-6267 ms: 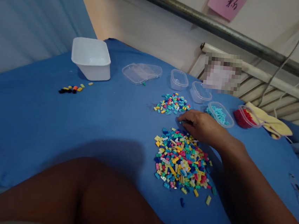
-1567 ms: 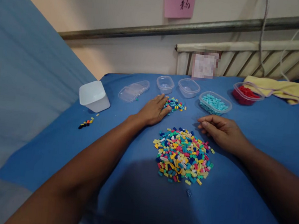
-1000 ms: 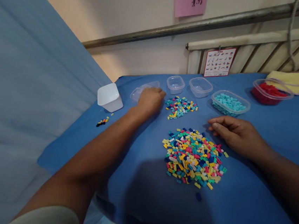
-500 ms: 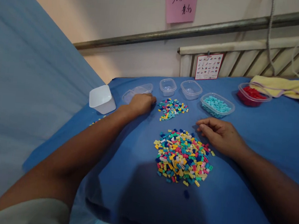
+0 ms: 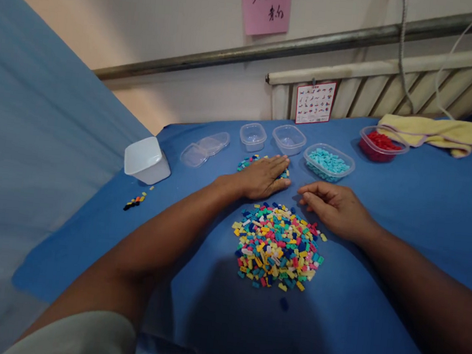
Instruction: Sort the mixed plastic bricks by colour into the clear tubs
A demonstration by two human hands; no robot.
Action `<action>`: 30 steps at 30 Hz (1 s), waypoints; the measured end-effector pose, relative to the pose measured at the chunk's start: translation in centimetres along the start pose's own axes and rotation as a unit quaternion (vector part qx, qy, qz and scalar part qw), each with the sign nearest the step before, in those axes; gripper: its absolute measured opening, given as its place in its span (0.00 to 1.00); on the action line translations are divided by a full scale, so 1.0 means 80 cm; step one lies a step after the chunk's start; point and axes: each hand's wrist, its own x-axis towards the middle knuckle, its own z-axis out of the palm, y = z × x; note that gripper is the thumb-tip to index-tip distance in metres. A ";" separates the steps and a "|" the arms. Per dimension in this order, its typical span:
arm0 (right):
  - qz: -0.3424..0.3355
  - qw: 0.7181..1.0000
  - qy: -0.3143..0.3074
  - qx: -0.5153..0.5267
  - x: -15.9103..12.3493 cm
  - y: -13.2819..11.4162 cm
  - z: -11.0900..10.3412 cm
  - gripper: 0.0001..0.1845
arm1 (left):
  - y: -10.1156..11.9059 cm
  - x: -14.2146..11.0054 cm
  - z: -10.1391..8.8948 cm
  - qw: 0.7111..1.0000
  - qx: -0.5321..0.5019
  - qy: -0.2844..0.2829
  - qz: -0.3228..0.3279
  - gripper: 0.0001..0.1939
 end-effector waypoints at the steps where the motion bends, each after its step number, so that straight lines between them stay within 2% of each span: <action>1: 0.001 1.000 0.002 0.001 0.000 -0.001 0.000 0.16 | 0.003 -0.004 0.002 1.000 0.004 -0.003 0.015 0.46; 4: 0.001 1.000 0.006 0.007 0.001 -0.002 0.000 0.18 | 0.002 -0.025 0.003 0.999 0.016 -0.011 0.029 0.43; 10: 0.011 1.000 0.012 0.006 0.002 -0.001 0.002 0.18 | -0.038 -0.076 0.003 0.996 0.005 0.001 -0.093 0.42; 13: 0.018 1.000 0.009 -0.003 0.002 0.003 0.003 0.17 | -0.049 -0.082 0.011 0.989 -0.029 0.028 -0.143 0.42; 15: 0.019 1.000 0.007 -0.007 0.002 0.004 0.002 0.17 | -0.047 -0.075 0.017 0.984 -0.056 0.054 -0.160 0.44; 18: 0.017 1.000 0.011 -0.005 0.001 0.002 0.001 0.17 | -0.035 -0.051 0.018 0.984 -0.067 0.068 -0.151 0.44; 22: 0.013 1.000 0.007 0.000 -0.001 -0.003 -0.001 0.17 | -0.014 -0.028 0.009 0.992 -0.045 0.019 -0.115 0.47; 26: 0.017 1.000 -0.007 -0.009 -0.001 -0.003 -0.002 0.18 | -0.003 -0.041 0.000 0.996 -0.037 -0.019 -0.081 0.50; 30: 0.014 1.000 -0.014 -0.009 0.000 -0.001 -0.001 0.18 | 0.004 -0.053 -0.001 0.997 -0.030 0.009 -0.065 0.50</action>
